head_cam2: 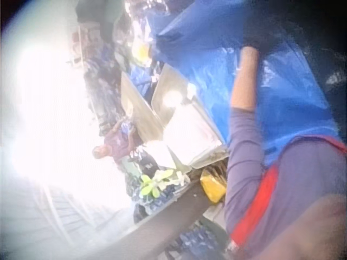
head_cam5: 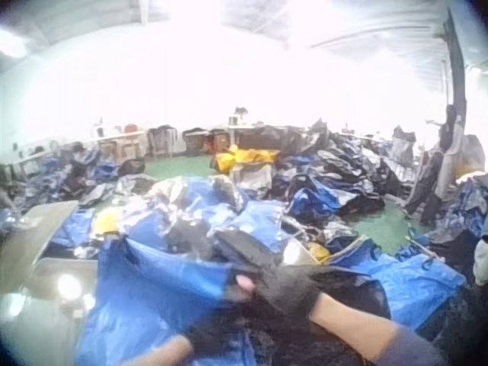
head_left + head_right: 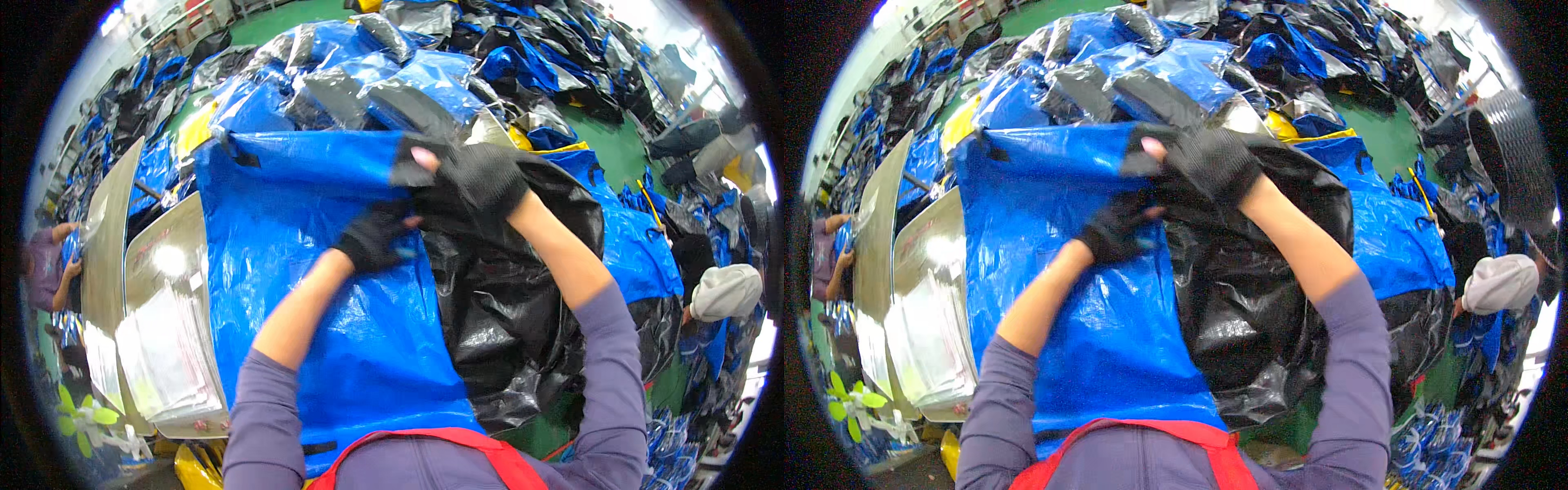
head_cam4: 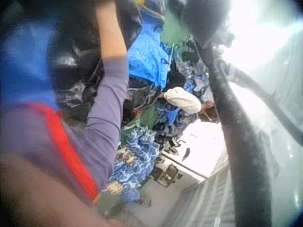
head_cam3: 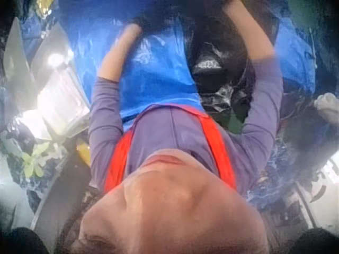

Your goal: The person repeatedly places blue and black fabric items into clear plastic bags on a table, folds the items, and seals the bags. The person handles multiple items one at a time and stacks the sealed packages on the table.

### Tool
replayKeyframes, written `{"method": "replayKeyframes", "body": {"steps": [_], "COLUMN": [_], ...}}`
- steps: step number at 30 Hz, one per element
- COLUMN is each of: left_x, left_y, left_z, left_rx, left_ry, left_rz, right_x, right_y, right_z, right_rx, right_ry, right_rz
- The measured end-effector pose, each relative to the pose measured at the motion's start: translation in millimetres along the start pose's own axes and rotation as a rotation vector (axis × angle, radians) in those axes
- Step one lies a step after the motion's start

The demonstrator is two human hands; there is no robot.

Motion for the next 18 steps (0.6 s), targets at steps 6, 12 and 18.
{"method": "replayKeyframes", "body": {"steps": [6, 12, 18], "left_x": [92, 300, 128], "left_y": [-216, -254, -127], "left_z": [-247, -285, -156], "left_rx": [0.723, 1.222, 0.617], "left_ry": [-0.042, 0.657, -0.512], "left_rz": [0.256, -0.05, 0.328], "right_x": [-60, -60, -5], "right_y": [-73, -85, -38], "right_z": [-155, -110, -29], "right_rx": [0.087, 0.016, -0.203], "right_ry": [-0.4, -1.0, -0.477], "right_rz": [0.241, 0.246, 0.548]}}
Point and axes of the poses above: each hand's wrist, its own z-axis towards the middle knuckle, its own x-axis out of the back of the hand, y = z × x, the point moved 6 cm from there along z, towards the middle knuckle, and after that the axes turned 8 degrees about x, right-handed, at the moved point
